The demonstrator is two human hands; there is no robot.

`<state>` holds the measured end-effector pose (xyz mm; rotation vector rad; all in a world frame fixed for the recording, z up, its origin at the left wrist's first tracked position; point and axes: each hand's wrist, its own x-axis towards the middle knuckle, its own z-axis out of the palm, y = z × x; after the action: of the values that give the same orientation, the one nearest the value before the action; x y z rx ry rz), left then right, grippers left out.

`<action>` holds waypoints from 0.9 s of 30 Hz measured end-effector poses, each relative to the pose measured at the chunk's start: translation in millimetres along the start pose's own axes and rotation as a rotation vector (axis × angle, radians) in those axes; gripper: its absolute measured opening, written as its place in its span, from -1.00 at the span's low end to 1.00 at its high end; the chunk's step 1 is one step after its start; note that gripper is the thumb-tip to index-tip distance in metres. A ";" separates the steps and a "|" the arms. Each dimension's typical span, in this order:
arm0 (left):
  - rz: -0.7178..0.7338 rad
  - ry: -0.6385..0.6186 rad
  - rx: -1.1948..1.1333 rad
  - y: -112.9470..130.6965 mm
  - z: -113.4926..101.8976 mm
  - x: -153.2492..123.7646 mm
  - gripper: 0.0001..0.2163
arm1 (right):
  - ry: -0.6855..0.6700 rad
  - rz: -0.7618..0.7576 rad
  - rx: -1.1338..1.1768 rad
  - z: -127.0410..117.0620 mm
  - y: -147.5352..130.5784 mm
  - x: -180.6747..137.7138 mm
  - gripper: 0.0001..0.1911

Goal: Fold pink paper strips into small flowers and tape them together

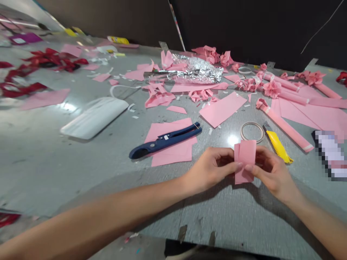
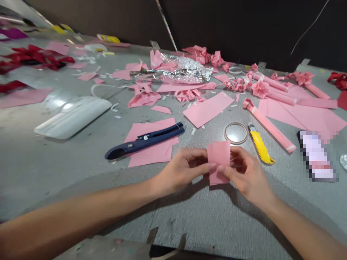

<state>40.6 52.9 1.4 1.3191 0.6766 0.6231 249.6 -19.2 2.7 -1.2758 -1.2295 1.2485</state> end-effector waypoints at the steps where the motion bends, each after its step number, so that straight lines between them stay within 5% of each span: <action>1: 0.005 0.006 -0.017 0.9 0.0 0.2 -0.80 | -0.014 0.017 -0.008 0.4 -0.8 -1.2 -0.60; 15: 0.008 0.008 -0.136 2.0 -1.2 1.9 -0.86 | -0.038 0.150 -0.043 1.3 -22.3 -1.7 -0.83; 27: 0.020 -0.001 -0.187 4.8 -0.3 2.7 -0.82 | -0.003 0.168 -0.043 2.9 -18.8 -1.3 -0.77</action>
<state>42.0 55.8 5.9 1.1530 0.5902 0.6852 246.0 -19.4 21.4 -1.4333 -1.1763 1.3490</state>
